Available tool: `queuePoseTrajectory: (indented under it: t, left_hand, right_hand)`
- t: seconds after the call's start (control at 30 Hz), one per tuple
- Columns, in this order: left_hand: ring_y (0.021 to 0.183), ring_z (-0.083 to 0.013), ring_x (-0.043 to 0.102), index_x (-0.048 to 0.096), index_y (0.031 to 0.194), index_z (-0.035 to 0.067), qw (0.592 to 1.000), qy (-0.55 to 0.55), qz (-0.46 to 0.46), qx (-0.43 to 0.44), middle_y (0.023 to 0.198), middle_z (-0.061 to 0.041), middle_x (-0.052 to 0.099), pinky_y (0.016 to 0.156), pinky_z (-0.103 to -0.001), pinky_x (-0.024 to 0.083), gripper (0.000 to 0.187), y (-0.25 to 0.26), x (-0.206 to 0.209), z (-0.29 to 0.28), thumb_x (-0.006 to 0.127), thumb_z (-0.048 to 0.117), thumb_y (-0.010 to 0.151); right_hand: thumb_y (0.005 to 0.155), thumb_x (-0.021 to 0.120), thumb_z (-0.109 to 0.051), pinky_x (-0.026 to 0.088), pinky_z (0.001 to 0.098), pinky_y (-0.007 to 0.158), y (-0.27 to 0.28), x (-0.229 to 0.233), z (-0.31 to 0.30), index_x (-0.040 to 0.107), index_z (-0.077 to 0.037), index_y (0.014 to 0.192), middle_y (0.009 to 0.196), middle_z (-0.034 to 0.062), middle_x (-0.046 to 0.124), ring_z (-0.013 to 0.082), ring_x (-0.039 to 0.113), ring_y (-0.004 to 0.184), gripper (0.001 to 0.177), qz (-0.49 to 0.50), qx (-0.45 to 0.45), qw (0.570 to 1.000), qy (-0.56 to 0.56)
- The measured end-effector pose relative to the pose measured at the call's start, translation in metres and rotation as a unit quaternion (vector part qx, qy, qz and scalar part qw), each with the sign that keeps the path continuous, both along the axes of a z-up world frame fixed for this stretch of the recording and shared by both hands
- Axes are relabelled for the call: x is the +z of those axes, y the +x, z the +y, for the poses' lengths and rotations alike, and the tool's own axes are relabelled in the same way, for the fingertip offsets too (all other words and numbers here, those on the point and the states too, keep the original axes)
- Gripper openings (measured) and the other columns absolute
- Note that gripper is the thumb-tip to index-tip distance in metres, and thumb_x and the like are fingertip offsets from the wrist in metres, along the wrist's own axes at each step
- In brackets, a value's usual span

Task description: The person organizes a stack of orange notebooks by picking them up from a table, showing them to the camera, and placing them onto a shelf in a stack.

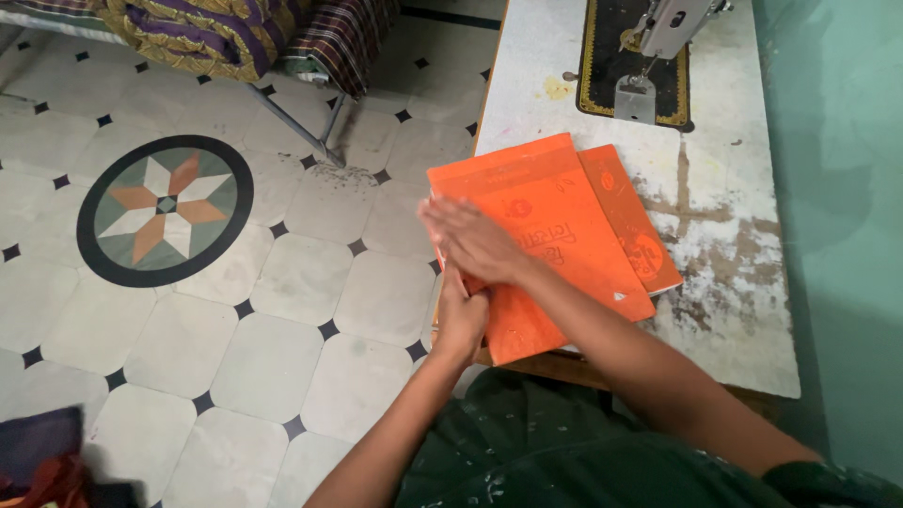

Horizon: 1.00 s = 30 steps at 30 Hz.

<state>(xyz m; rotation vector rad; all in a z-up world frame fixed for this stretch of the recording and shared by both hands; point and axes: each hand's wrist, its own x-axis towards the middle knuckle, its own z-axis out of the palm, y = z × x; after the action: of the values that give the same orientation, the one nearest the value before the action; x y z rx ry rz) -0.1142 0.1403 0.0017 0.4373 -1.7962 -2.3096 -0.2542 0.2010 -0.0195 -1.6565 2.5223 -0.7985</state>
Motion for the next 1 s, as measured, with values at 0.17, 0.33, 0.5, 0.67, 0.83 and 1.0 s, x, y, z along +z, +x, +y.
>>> queuePoseTrajectory:
  t: [0.17,0.33,0.5,0.67,0.83,1.0]
  left_hand:
    - [0.142,-0.0224,0.045,0.022,0.157,0.006,0.998,0.062,0.029,0.000,0.154,-0.012,0.044,0.111,-0.032,0.042,0.084,-0.003,-0.010,0.001,0.047,-0.021,0.081]
    - [0.139,-0.0244,0.050,0.028,0.157,0.011,0.997,0.077,-0.002,-0.003,0.150,-0.015,0.049,0.107,-0.033,0.046,0.084,-0.002,-0.011,0.001,0.045,-0.022,0.081]
    - [0.139,-0.0226,0.049,0.031,0.156,0.011,0.997,0.078,-0.011,-0.006,0.151,-0.013,0.048,0.107,-0.033,0.045,0.083,-0.001,-0.002,-0.001,0.044,-0.023,0.082]
    - [0.134,-0.0262,0.052,0.027,0.158,0.012,0.994,0.091,-0.055,0.006,0.150,-0.012,0.046,0.102,-0.034,0.048,0.085,-0.003,0.007,-0.002,0.041,-0.024,0.082]
    - [0.132,-0.0201,0.052,0.030,0.155,0.012,0.990,0.142,-0.015,0.009,0.147,-0.007,0.046,0.099,-0.032,0.053,0.082,0.000,0.004,0.001,0.043,-0.024,0.082]
    - [0.131,-0.0217,0.055,0.038,0.150,0.007,0.986,0.159,0.047,0.033,0.145,-0.010,0.052,0.102,-0.031,0.049,0.075,-0.003,-0.010,0.005,0.039,-0.024,0.082]
  right_hand:
    - [0.108,0.028,-0.047,0.019,0.0555,0.124,-0.076,-0.008,0.043,0.040,-0.007,0.156,0.166,0.0114,0.034,0.0324,0.027,0.155,0.063,0.116,-0.188,0.970,0.098]
    - [0.107,0.028,-0.046,0.014,0.0578,0.123,-0.119,-0.022,0.115,0.034,-0.008,0.159,0.170,0.0113,0.029,0.0301,0.023,0.156,0.064,0.070,-0.349,0.925,0.131]
    - [0.109,0.032,-0.048,0.014,0.0593,0.119,-0.096,-0.028,0.123,0.031,0.004,0.154,0.166,0.0213,0.024,0.0370,0.020,0.153,0.068,0.136,-0.443,0.878,0.122]
    - [0.108,0.044,-0.042,0.025,0.0551,0.120,0.021,-0.027,0.056,0.037,0.001,0.156,0.166,0.0204,0.032,0.0366,0.031,0.152,0.065,0.084,-0.219,0.970,0.058]
    - [0.104,0.042,-0.041,0.029,0.0518,0.120,0.025,-0.005,0.077,0.044,-0.009,0.152,0.164,0.0135,0.039,0.0310,0.033,0.154,0.057,0.101,-0.184,0.971,0.114]
    - [0.109,0.039,-0.047,0.020,0.0598,0.115,-0.040,-0.005,0.165,0.034,0.002,0.155,0.162,0.0227,0.029,0.0393,0.023,0.148,0.067,0.152,-0.368,0.908,0.130]
